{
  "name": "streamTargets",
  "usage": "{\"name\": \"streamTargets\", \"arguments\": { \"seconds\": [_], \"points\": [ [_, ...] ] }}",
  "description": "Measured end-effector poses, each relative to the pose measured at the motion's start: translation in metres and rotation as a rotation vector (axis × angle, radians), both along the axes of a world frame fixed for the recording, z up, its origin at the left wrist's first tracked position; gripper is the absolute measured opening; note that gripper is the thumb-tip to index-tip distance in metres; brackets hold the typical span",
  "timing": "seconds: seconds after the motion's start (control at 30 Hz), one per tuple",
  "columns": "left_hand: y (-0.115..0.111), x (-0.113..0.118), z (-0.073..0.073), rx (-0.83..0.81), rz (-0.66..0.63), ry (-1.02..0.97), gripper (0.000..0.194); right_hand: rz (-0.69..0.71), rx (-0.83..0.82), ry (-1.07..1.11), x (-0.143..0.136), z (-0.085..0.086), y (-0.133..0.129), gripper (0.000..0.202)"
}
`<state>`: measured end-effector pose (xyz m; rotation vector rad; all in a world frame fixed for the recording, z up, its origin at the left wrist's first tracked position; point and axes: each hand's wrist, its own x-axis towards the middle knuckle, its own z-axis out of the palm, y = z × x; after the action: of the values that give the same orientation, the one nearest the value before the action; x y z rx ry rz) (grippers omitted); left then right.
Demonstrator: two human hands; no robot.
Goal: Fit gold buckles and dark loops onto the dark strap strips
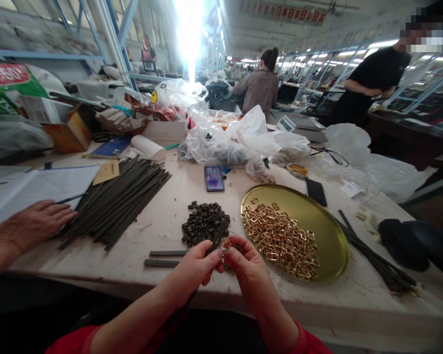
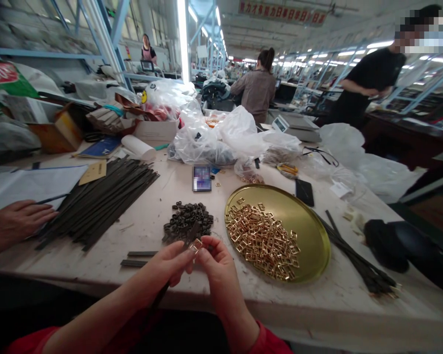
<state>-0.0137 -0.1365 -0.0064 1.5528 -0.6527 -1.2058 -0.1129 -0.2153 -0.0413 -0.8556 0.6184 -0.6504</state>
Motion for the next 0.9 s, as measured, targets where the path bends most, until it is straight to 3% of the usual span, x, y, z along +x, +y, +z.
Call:
{"name": "streamTargets", "arguments": {
  "seconds": [0.2,0.27,0.6,0.8,0.9],
  "points": [
    [0.007,-0.004,-0.002,-0.106,-0.033,-0.537,0.027,0.023,-0.119,0.047,0.004,0.006,0.004,0.03],
    [0.009,-0.007,-0.002,-0.091,-0.053,-0.636,0.024,0.019,-0.139,0.062,0.004,0.008,0.006,0.029],
    [0.018,-0.022,-0.001,-0.07,0.001,-0.806,0.022,-0.079,-0.204,0.042,0.0,0.009,0.02,0.031],
    [0.021,-0.024,0.004,-0.092,0.038,-0.713,0.023,-0.184,-0.652,0.204,-0.008,0.0,0.022,0.018],
    [0.021,-0.024,0.005,-0.096,0.058,-0.692,0.023,-0.247,-0.764,0.226,-0.01,-0.005,0.025,0.014]
  ]
}}
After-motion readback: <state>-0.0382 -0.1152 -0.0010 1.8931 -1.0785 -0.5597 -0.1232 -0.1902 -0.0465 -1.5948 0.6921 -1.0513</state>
